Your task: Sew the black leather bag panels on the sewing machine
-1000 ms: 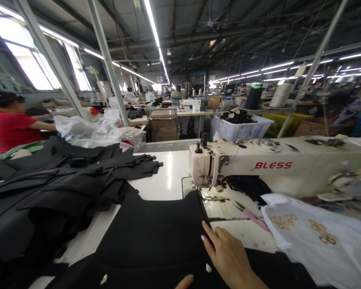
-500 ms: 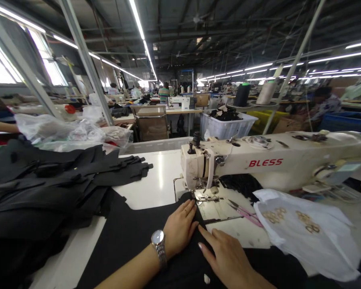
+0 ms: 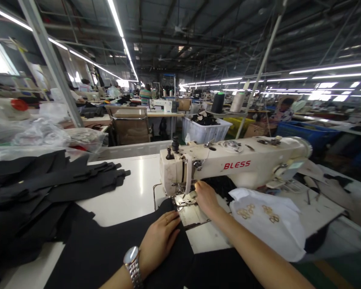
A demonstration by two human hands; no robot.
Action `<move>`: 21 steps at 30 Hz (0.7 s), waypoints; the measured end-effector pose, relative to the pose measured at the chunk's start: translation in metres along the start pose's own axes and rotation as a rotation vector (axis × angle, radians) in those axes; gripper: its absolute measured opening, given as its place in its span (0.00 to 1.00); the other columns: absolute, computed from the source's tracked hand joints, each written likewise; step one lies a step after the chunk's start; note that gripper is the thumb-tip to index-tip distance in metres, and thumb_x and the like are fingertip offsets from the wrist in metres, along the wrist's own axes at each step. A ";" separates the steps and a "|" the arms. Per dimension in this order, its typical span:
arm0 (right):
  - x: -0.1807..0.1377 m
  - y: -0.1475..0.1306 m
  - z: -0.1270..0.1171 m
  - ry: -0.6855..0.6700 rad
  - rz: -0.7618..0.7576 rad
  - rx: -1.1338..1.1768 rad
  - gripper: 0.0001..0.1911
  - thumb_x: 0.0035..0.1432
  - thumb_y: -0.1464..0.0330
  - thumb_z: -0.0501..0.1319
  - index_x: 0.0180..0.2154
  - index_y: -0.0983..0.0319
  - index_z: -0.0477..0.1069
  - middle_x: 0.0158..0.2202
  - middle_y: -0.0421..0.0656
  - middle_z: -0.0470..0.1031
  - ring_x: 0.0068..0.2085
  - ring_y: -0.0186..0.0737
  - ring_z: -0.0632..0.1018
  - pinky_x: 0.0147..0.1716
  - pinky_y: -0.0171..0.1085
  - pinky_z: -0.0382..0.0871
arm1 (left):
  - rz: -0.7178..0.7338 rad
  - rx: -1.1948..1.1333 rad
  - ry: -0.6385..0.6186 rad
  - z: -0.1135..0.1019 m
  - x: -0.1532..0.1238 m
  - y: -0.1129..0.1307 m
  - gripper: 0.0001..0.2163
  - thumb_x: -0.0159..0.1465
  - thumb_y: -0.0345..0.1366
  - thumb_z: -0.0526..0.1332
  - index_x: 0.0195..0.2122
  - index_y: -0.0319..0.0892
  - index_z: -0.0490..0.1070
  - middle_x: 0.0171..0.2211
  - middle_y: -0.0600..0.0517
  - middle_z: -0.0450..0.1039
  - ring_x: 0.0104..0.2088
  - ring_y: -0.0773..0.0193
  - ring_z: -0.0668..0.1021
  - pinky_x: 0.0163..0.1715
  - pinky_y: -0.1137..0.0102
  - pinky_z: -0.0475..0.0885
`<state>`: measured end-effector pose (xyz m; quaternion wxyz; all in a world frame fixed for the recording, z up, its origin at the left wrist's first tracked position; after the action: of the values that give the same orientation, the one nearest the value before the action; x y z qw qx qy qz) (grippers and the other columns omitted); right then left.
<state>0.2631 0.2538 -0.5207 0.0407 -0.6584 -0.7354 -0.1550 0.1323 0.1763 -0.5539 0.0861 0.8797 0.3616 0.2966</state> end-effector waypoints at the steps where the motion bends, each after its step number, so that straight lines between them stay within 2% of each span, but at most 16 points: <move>1: -0.001 0.001 0.000 0.006 0.005 -0.011 0.06 0.57 0.71 0.53 0.37 0.65 0.66 0.37 0.42 0.70 0.39 0.36 0.71 0.37 0.40 0.67 | 0.009 -0.013 0.000 0.000 0.000 0.001 0.13 0.59 0.30 0.51 0.45 0.41 0.68 0.47 0.48 0.68 0.48 0.61 0.70 0.48 0.65 0.68; 4: 0.005 0.003 0.004 -0.011 0.017 -0.036 0.07 0.57 0.70 0.54 0.38 0.65 0.66 0.39 0.43 0.69 0.40 0.36 0.71 0.36 0.39 0.68 | 0.043 -0.029 0.002 0.000 0.000 0.003 0.13 0.60 0.31 0.51 0.44 0.43 0.68 0.46 0.49 0.68 0.47 0.61 0.70 0.47 0.66 0.68; 8: 0.017 0.004 0.011 -0.062 -0.003 -0.036 0.07 0.57 0.69 0.54 0.36 0.65 0.67 0.37 0.42 0.70 0.38 0.35 0.72 0.35 0.39 0.68 | 0.059 -0.020 0.014 0.001 0.000 0.002 0.13 0.60 0.31 0.51 0.44 0.45 0.68 0.47 0.50 0.68 0.47 0.61 0.70 0.46 0.65 0.69; 13: 0.014 0.007 0.012 -0.054 0.011 -0.018 0.08 0.58 0.69 0.53 0.38 0.65 0.66 0.37 0.42 0.70 0.36 0.35 0.72 0.35 0.39 0.69 | 0.071 -0.044 0.013 0.003 -0.001 0.000 0.12 0.60 0.32 0.51 0.42 0.45 0.69 0.46 0.50 0.68 0.47 0.60 0.71 0.46 0.66 0.68; 16: 0.006 0.010 0.008 -0.040 0.029 0.008 0.09 0.58 0.68 0.53 0.40 0.66 0.66 0.36 0.42 0.70 0.36 0.35 0.73 0.35 0.39 0.69 | 0.038 -0.113 0.002 0.003 -0.001 -0.004 0.12 0.60 0.34 0.51 0.42 0.44 0.70 0.46 0.50 0.69 0.47 0.60 0.71 0.47 0.66 0.68; 19: -0.008 0.010 -0.002 -0.029 0.028 0.062 0.07 0.57 0.70 0.54 0.34 0.67 0.68 0.32 0.41 0.71 0.33 0.34 0.73 0.33 0.38 0.69 | -0.024 -0.261 -0.021 0.003 0.000 -0.008 0.12 0.60 0.36 0.52 0.42 0.44 0.70 0.45 0.49 0.69 0.46 0.59 0.71 0.47 0.66 0.67; 21: -0.024 0.001 -0.011 -0.002 -0.008 0.125 0.06 0.56 0.73 0.54 0.31 0.66 0.69 0.30 0.41 0.72 0.33 0.34 0.73 0.34 0.37 0.68 | -0.119 -0.415 -0.034 0.003 -0.001 -0.012 0.12 0.59 0.38 0.54 0.42 0.44 0.70 0.44 0.49 0.70 0.45 0.59 0.72 0.48 0.66 0.66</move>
<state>0.2659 0.2284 -0.5165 0.0802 -0.6519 -0.7462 -0.1084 0.1266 0.1844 -0.5617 0.2889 0.8252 0.3423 0.3440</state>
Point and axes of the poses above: each hand's wrist, its own x-axis towards the middle knuckle, its own z-axis out of the palm, y = z × x, the point moved 7 cm from there along x, towards the middle knuckle
